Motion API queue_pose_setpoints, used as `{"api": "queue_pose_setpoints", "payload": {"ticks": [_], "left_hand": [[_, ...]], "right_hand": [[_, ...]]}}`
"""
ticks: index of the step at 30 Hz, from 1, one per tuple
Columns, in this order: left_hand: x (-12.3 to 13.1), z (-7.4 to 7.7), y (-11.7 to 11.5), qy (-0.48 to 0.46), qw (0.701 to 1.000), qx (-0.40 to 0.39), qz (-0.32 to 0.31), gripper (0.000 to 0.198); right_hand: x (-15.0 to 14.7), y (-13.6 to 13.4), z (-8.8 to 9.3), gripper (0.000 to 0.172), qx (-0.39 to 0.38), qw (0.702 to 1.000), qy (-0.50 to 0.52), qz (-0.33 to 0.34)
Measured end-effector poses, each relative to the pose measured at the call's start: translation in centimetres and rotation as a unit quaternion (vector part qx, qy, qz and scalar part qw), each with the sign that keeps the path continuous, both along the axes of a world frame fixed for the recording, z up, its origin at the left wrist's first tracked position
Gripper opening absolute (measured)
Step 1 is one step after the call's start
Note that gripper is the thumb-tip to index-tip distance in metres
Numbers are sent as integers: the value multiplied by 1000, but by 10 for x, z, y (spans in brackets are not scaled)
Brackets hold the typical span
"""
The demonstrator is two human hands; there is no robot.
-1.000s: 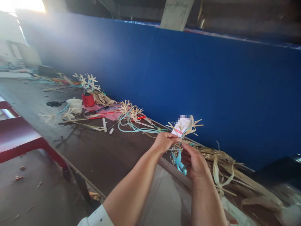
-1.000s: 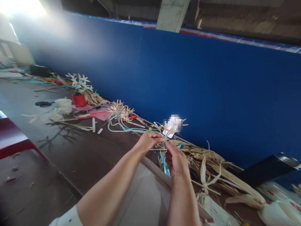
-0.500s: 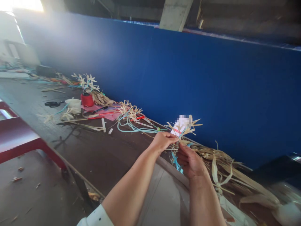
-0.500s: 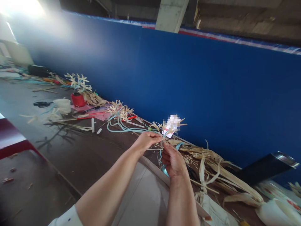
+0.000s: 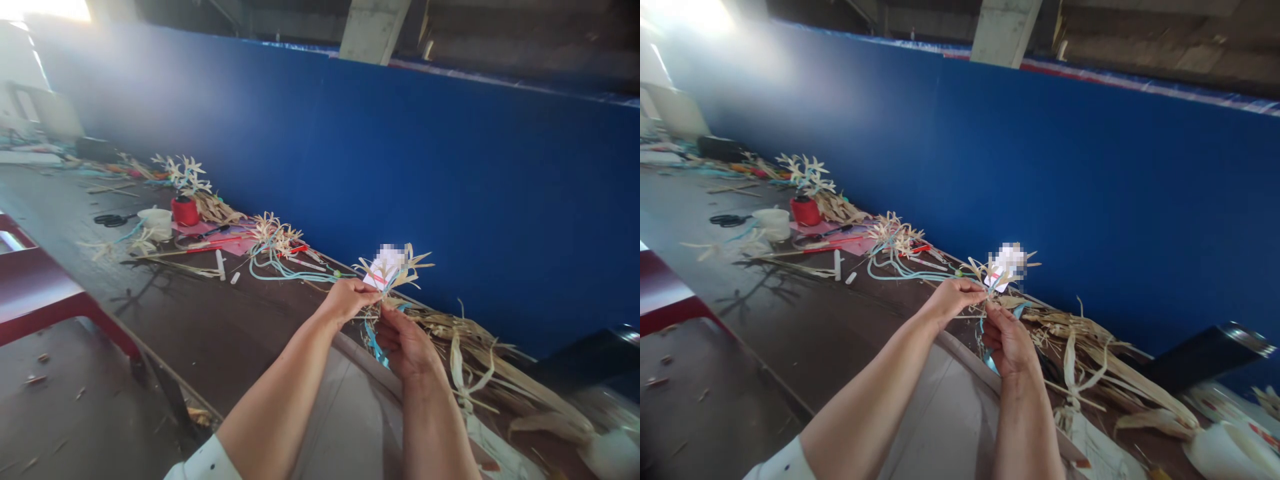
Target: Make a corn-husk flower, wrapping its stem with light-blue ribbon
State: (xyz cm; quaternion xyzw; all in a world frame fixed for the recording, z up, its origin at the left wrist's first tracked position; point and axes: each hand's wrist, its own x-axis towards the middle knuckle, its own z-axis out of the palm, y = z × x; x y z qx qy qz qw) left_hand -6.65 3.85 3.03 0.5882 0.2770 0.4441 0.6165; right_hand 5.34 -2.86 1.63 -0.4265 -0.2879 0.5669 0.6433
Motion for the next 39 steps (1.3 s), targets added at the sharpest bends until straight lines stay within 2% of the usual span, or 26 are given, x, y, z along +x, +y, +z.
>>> {"api": "queue_pose_setpoints", "payload": {"ticks": [8, 14, 17, 20, 22, 25, 31, 39], "left_hand": [[2, -4, 2, 8, 999, 34, 9, 26], [4, -7, 5, 39, 996, 70, 32, 22], [5, -9, 8, 67, 992, 90, 63, 19], [6, -10, 9, 83, 986, 109, 95, 15], [7, -9, 9, 86, 983, 120, 109, 13], [8, -9, 7, 89, 978, 140, 123, 13], [9, -8, 3, 126, 963, 184, 148, 15], [6, -1, -6, 172, 956, 179, 156, 20]], "right_hand": [[-1, 0, 1, 31, 3, 1000, -16, -10], [-7, 0, 4, 29, -12, 991, -115, -65], [-12, -2, 7, 36, -32, 954, -256, -153], [-15, -5, 12, 43, -25, 886, -407, -223], [-17, -6, 15, 41, -14, 850, -464, -247], [-19, -6, 17, 38, -2, 819, -503, -276], [-20, -4, 13, 36, -14, 791, -532, -302], [-24, -3, 11, 38, -37, 791, -526, -309]]}}
